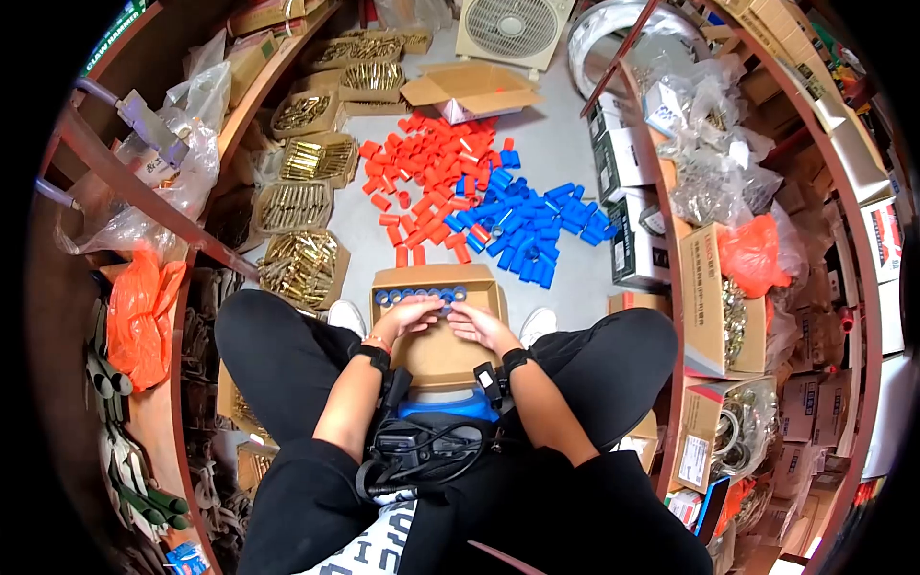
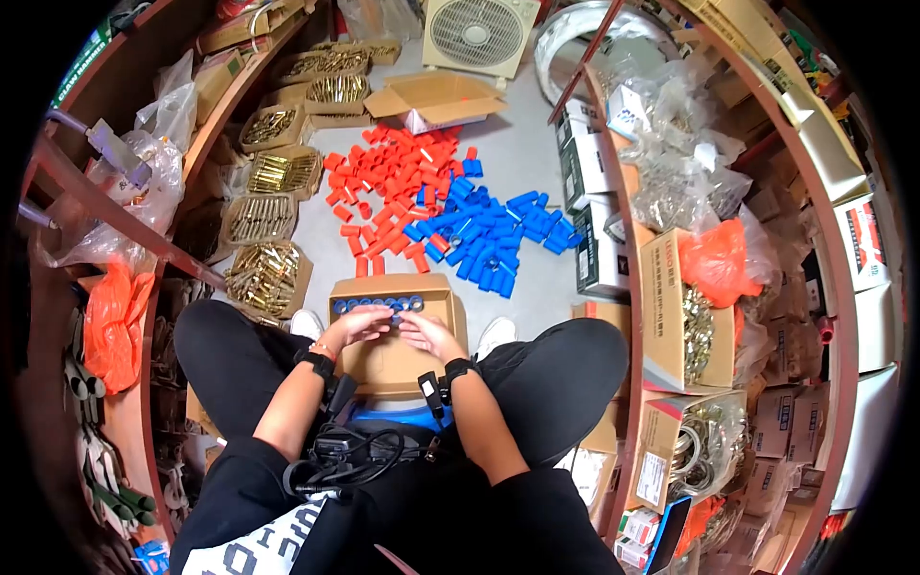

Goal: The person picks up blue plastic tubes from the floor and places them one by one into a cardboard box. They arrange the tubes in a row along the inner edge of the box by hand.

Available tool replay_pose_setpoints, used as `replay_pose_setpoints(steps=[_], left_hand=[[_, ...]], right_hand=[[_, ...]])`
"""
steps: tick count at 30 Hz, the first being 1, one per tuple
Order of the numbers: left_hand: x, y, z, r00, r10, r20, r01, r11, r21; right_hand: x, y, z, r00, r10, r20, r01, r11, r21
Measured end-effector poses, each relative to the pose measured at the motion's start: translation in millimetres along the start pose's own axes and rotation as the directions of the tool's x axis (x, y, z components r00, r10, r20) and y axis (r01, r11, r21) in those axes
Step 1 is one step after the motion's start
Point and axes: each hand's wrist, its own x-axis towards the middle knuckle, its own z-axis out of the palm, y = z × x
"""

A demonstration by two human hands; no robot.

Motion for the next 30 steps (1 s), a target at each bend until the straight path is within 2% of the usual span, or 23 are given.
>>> replay_pose_setpoints(steps=[4, 6, 9, 14, 18, 21, 23, 27, 30], left_hand=[[16.4, -13.1, 1.3, 1.000, -0.025, 0.017, 0.024, 0.998, 0.060], [19.3, -16.2, 1.7, 0.998, -0.026, 0.062, 0.016, 0.988, 0.152], [21.2, -19.9, 1.4, 0.998, -0.046, 0.040, 0.037, 0.978, 0.203], [31.6, -37.7, -11.9, 0.997, -0.057, -0.050, 0.065, 0.982, 0.178], [30.6, -48.8, -23.9, 0.997, -0.048, -0.063, 0.057, 0.988, 0.142], [31.7, -53.1, -31.0, 0.993, -0.110, -0.038, 0.115, 0.974, 0.197], [33.7, -55.0, -32.1, 0.992, -0.099, -0.078, 0.111, 0.981, 0.162], [43.7, -61.2, -37.2, 0.990, -0.112, -0.089, 0.121, 0.987, 0.109], [50.5, -61.5, -40.2, 0.987, -0.142, -0.080, 0.152, 0.977, 0.151]], right_hand=[[12.9, 11.8, -8.0, 0.998, 0.049, 0.028, -0.052, 0.990, 0.129], [18.0, 18.1, -10.4, 0.996, 0.090, 0.007, -0.090, 0.980, 0.179], [29.6, 25.5, -15.1, 0.991, 0.103, -0.087, -0.079, 0.968, 0.239], [47.4, 28.9, -23.1, 0.963, 0.089, -0.254, 0.015, 0.925, 0.379], [71.3, 29.1, -31.2, 0.952, 0.105, -0.288, 0.050, 0.875, 0.482], [79.7, 33.8, -35.5, 0.941, 0.107, -0.320, 0.055, 0.887, 0.458], [84.2, 35.6, -38.5, 0.930, 0.139, -0.342, 0.035, 0.890, 0.455], [91.1, 42.7, -46.8, 0.937, 0.152, -0.314, 0.015, 0.882, 0.471], [99.2, 46.0, -51.5, 0.945, 0.158, -0.285, 0.006, 0.865, 0.501]])
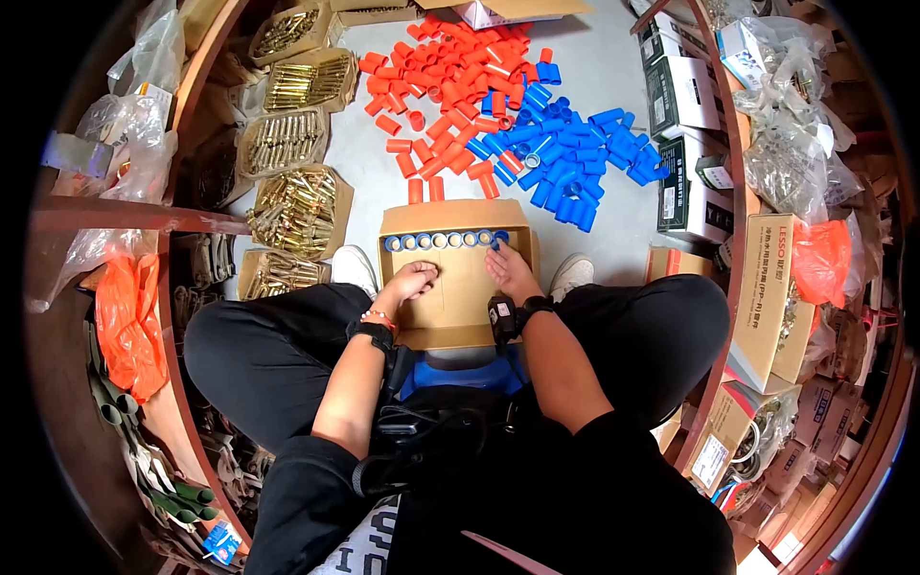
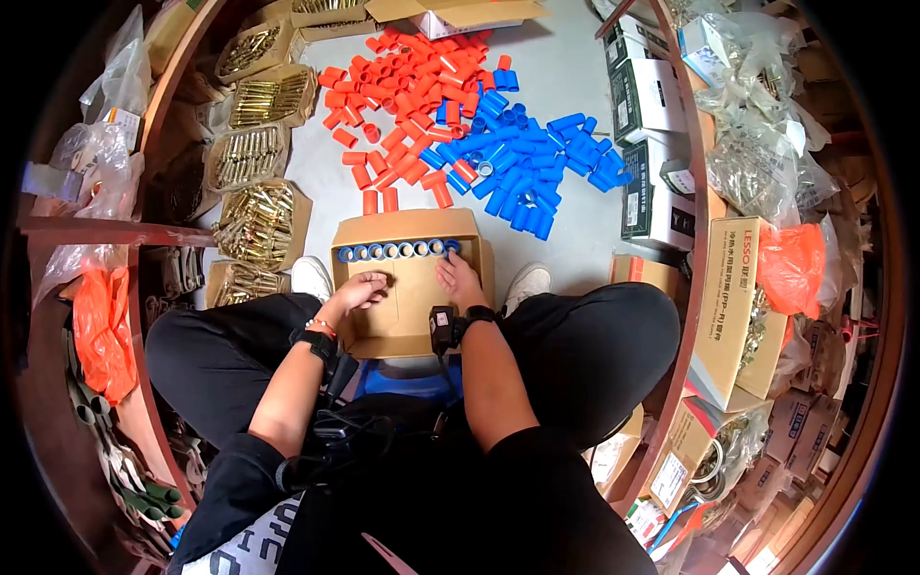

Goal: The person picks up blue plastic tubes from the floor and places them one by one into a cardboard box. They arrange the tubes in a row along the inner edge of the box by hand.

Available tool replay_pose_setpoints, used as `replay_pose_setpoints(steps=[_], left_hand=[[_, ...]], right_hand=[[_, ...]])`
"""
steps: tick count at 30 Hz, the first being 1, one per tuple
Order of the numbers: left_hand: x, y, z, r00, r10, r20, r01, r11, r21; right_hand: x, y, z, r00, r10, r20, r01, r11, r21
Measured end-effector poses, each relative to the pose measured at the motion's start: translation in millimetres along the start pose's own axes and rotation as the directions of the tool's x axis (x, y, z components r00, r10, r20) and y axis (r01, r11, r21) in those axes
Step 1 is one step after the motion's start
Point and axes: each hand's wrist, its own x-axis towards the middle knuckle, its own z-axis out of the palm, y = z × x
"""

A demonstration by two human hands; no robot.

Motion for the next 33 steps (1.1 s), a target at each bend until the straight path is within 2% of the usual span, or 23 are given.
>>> replay_pose_setpoints(steps=[7, 12, 21, 24, 27, 30, 33], left_hand=[[9.0, -1.3, 0.6, 1.000, 0.012, 0.009, -0.010, 0.991, -0.136], [12.4, -5.4, 0.1, 1.000, -0.006, -0.025, 0.003, 0.993, -0.118], [12.1, -4.6, -0.9, 0.999, -0.009, -0.034, 0.006, 0.996, -0.084], [8.3, 0.0, -0.3, 0.999, -0.004, -0.045, 0.001, 0.997, -0.076], [7.6, 4.6, -2.6, 1.000, 0.004, -0.027, -0.005, 0.999, -0.052], [6.3, 10.0, -4.1, 0.999, 0.041, -0.028, -0.042, 0.999, -0.030], [-0.6, 18.3, -4.4, 0.996, 0.079, -0.046, -0.080, 0.996, -0.024]], right_hand=[[6.0, 0.1, 0.0, 0.999, -0.029, 0.021, 0.029, 1.000, -0.012], [7.2, 0.1, 2.3, 0.999, -0.040, -0.027, 0.040, 0.999, -0.010], [12.6, 3.7, -2.4, 0.995, -0.095, 0.014, 0.095, 0.995, -0.004], [13.3, 3.3, -1.1, 0.996, -0.087, -0.005, 0.087, 0.995, -0.042], [2.1, 0.3, 4.6, 0.995, -0.049, -0.092, 0.044, 0.997, -0.060], [-18.2, -5.3, 8.2, 0.992, -0.021, -0.124, 0.000, 0.987, -0.160], [-31.3, -7.5, 8.8, 0.998, -0.020, -0.054, 0.005, 0.963, -0.271]])
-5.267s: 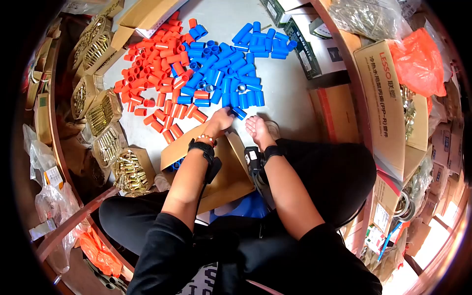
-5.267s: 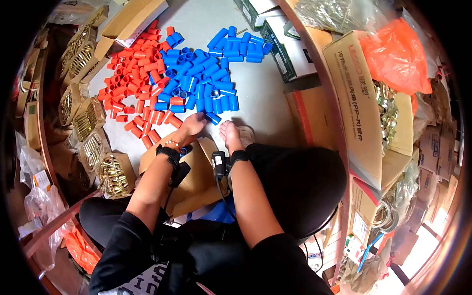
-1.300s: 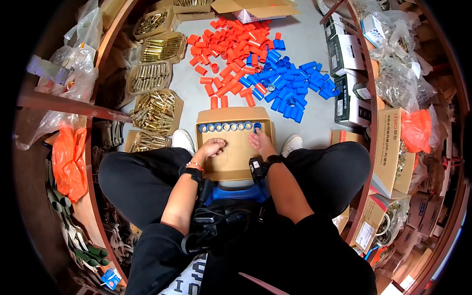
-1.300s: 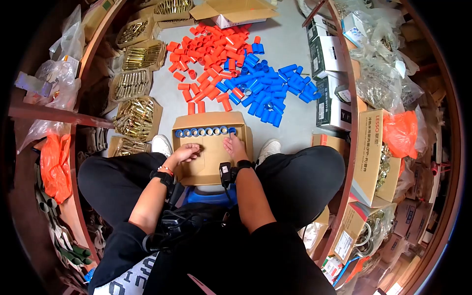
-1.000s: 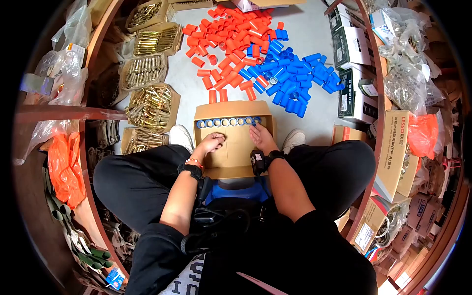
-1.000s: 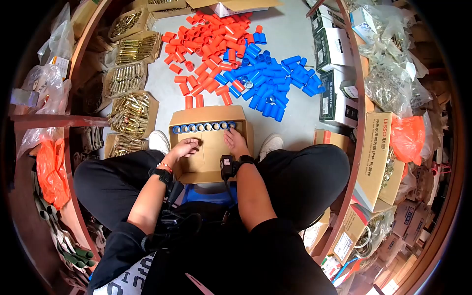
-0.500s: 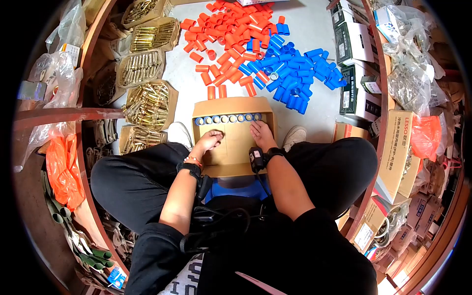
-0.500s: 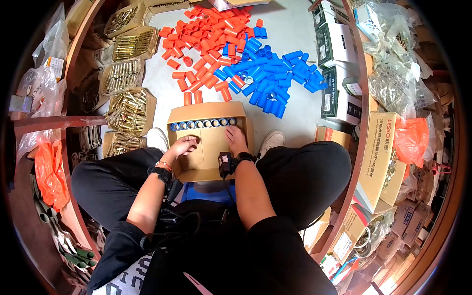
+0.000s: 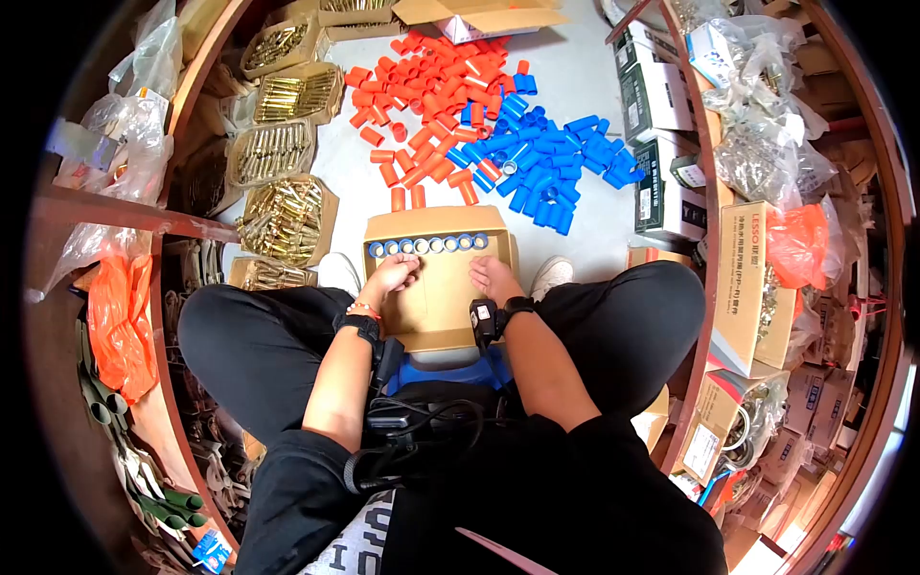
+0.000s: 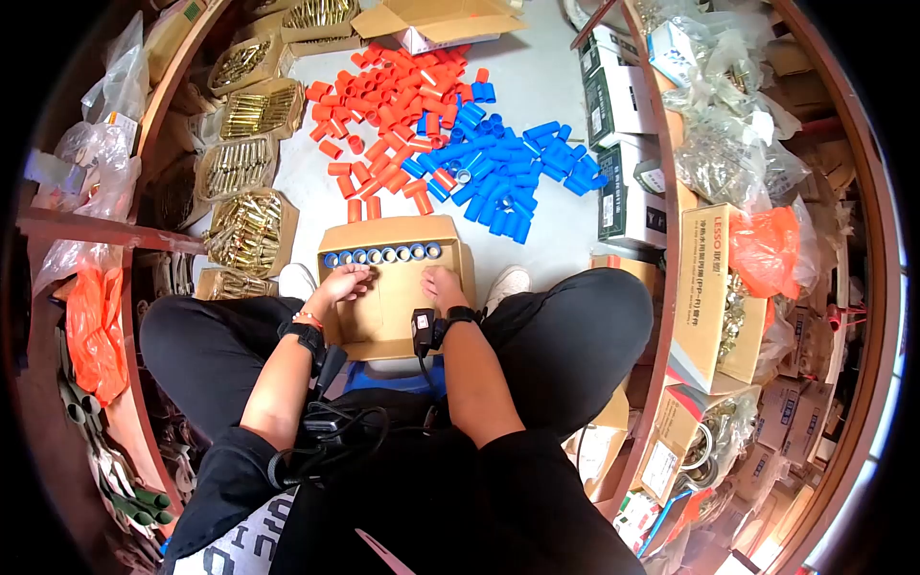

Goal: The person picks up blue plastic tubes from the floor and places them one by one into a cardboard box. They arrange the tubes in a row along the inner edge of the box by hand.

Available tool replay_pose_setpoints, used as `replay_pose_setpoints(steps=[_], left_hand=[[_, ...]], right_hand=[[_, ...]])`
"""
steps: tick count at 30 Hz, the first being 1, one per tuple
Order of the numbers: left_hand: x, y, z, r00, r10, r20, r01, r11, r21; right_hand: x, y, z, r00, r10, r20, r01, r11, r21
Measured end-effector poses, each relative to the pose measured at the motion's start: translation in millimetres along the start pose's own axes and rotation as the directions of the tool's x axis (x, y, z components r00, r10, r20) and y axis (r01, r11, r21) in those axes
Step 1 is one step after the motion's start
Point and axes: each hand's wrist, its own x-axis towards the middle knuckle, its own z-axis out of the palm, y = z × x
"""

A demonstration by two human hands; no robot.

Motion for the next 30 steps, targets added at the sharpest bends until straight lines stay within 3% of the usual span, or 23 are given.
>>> replay_pose_setpoints(steps=[5, 8, 12, 15, 17, 19, 21, 23, 26, 27, 30], left_hand=[[-19.0, 19.8, 2.4, 0.981, 0.148, -0.128, -0.163, 0.980, -0.113], [-25.6, 24.7, 2.1, 0.920, 0.248, -0.303, -0.319, 0.923, -0.214], [3.1, 3.4, -15.3, 0.740, 0.394, -0.545, -0.498, 0.866, -0.050], [1.9, -4.3, -26.0, 0.640, 0.313, -0.702, -0.400, 0.915, 0.043], [7.7, -18.7, -32.7, 0.582, 0.267, -0.768, -0.312, 0.946, 0.093], [7.3, -21.2, -33.1, 0.493, 0.214, -0.844, -0.212, 0.970, 0.122], [1.5, -20.7, -31.1, 0.551, 0.164, -0.818, -0.210, 0.976, 0.054], [-16.9, -9.1, -25.8, 0.637, 0.111, -0.762, -0.099, 0.993, 0.062], [-33.3, 2.3, -15.5, 0.661, 0.082, -0.746, -0.016, 0.995, 0.095], [-33.8, 2.7, -15.9, 0.678, 0.088, -0.730, 0.002, 0.993, 0.121], [-33.4, 1.3, -15.1, 0.684, 0.044, -0.728, 0.049, 0.993, 0.107]], right_hand=[[-15.4, -8.3, 3.0, 0.988, -0.140, 0.072, 0.154, 0.954, -0.256], [-21.9, -12.9, -1.4, 0.974, -0.214, 0.077, 0.226, 0.948, -0.224], [-36.7, -17.5, -8.8, 0.928, -0.372, 0.005, 0.370, 0.920, -0.129], [-40.8, -14.5, -15.9, 0.871, -0.476, -0.124, 0.467, 0.879, -0.094], [-22.0, -5.2, -31.1, 0.819, -0.519, -0.243, 0.472, 0.851, -0.230], [-23.3, -1.6, -35.3, 0.710, -0.599, -0.371, 0.441, 0.789, -0.428], [-25.7, -1.7, -36.5, 0.587, -0.656, -0.475, 0.253, 0.706, -0.662], [-13.6, 4.2, -45.1, 0.675, -0.628, -0.387, 0.255, 0.691, -0.677], [6.6, 11.7, -48.5, 0.757, -0.581, -0.299, 0.255, 0.685, -0.683], [-6.1, 4.9, -45.8, 0.837, -0.489, -0.246, 0.171, 0.660, -0.731], [-41.9, -2.4, -24.3, 0.777, -0.504, -0.377, 0.028, 0.625, -0.780]])
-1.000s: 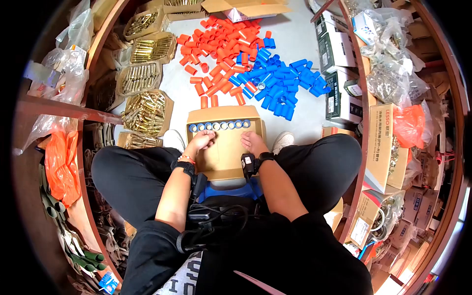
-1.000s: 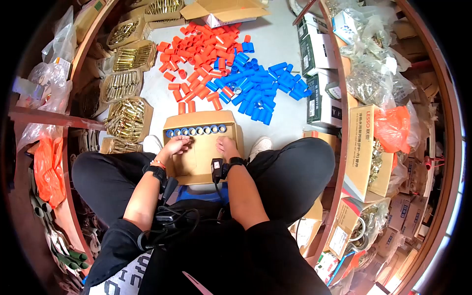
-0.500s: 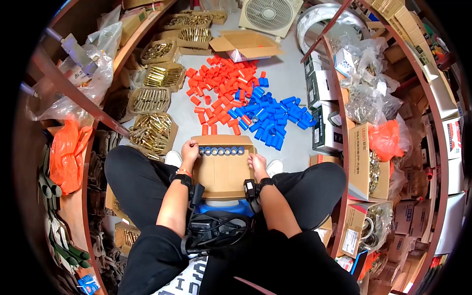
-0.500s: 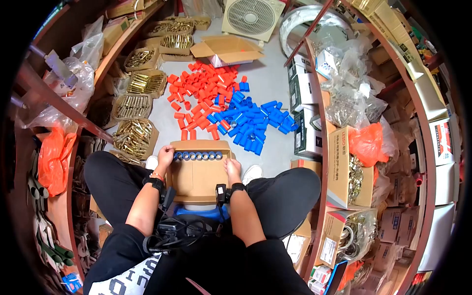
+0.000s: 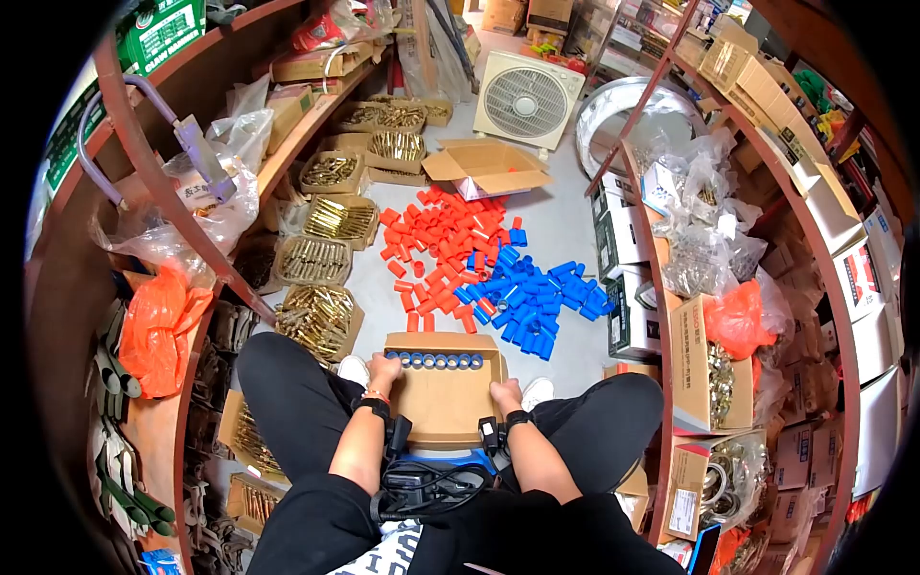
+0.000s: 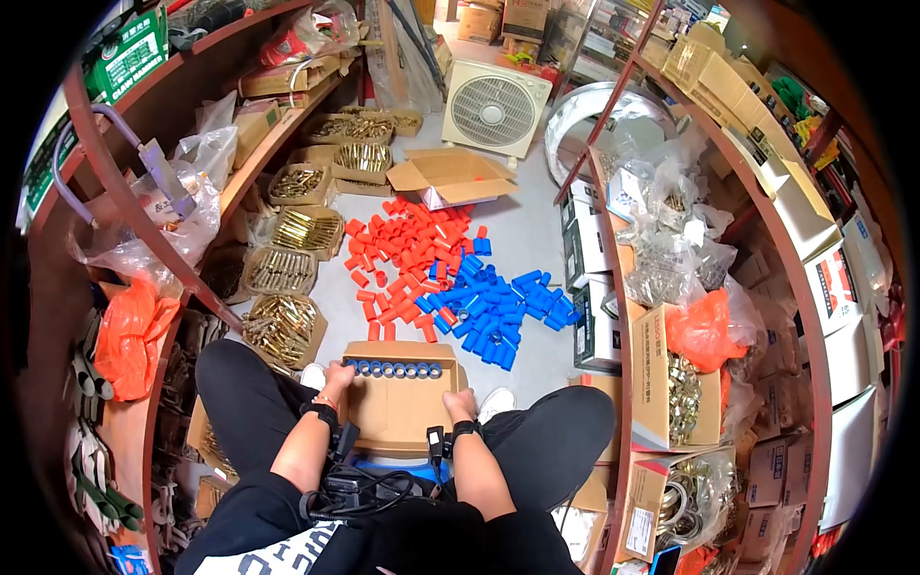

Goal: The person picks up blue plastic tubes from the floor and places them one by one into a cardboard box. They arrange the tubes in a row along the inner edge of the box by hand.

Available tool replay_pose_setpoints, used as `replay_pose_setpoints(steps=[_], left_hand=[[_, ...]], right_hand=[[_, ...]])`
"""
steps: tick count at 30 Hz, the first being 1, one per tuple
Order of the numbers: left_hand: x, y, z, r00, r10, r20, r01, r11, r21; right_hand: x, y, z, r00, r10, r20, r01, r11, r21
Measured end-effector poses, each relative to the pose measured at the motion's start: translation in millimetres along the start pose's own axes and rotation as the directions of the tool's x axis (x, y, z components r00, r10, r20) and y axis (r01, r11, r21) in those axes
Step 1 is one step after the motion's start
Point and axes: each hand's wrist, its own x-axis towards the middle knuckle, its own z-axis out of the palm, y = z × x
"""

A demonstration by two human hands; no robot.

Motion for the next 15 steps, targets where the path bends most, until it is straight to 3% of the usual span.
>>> replay_pose_setpoints(steps=[2, 6, 9, 12, 15], left_hand=[[19.2, -16.6, 10.9, 0.995, -0.033, 0.097, 0.035, 0.999, -0.020], [36.8, -33.6, 21.9, 0.973, -0.023, 0.228, 0.041, 0.996, -0.073], [23.0, -23.8, 12.7, 0.969, 0.013, 0.246, -0.014, 1.000, 0.004], [54.0, -51.5, 37.1, 0.956, 0.063, 0.288, -0.060, 0.998, -0.017], [49.8, -46.5, 34.6, 0.945, 0.063, 0.320, -0.079, 0.996, 0.038]], right_hand=[[-3.2, 2.3, 0.3, 0.999, 0.026, 0.019, -0.025, 0.998, -0.057], [-7.9, 9.2, 0.5, 0.990, -0.022, 0.139, 0.015, 0.998, 0.055], [-17.2, 4.6, -6.2, 0.994, -0.054, 0.099, 0.059, 0.997, -0.047], [-29.7, -4.7, -20.0, 0.974, -0.073, 0.215, 0.111, 0.979, -0.173], [-15.7, 4.9, -3.4, 0.974, -0.109, 0.200, 0.160, 0.952, -0.261]])
